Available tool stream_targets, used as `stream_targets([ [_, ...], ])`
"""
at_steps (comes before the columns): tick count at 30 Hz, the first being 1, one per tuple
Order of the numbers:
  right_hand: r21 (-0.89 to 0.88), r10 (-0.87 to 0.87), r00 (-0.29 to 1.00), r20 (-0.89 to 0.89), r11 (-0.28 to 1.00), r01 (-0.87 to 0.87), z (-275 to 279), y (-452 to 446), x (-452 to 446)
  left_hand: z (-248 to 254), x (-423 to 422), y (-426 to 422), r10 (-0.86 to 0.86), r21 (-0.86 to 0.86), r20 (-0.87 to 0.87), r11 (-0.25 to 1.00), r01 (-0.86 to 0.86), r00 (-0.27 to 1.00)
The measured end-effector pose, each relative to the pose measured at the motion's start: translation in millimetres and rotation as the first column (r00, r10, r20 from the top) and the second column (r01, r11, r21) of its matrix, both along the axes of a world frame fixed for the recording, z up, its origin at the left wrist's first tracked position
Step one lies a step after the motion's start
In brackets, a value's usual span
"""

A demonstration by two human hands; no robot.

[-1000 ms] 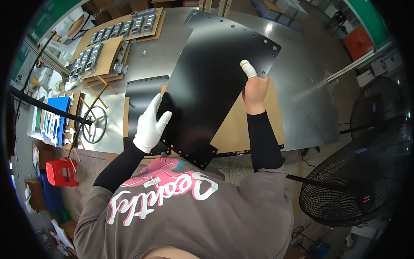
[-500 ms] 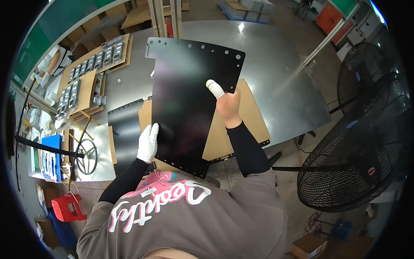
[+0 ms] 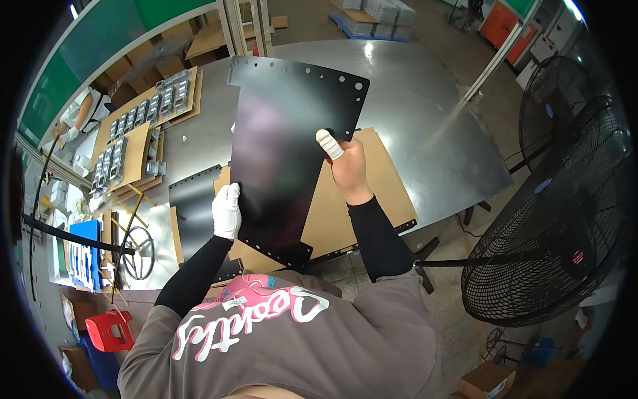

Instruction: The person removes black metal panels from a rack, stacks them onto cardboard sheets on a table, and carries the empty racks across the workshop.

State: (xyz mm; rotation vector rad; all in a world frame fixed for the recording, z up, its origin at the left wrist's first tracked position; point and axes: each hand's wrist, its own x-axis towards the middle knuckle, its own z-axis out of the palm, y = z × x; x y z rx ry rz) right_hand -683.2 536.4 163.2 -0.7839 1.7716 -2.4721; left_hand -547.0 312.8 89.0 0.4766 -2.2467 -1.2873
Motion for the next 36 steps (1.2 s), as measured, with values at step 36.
stream_targets([
  [36, -0.112, 0.374, 0.758, 0.535, 0.920, -0.375, -70, -11, 72, -45, 19, -2, -0.106, 0.688, 0.412, 0.688, -0.233, 0.905],
])
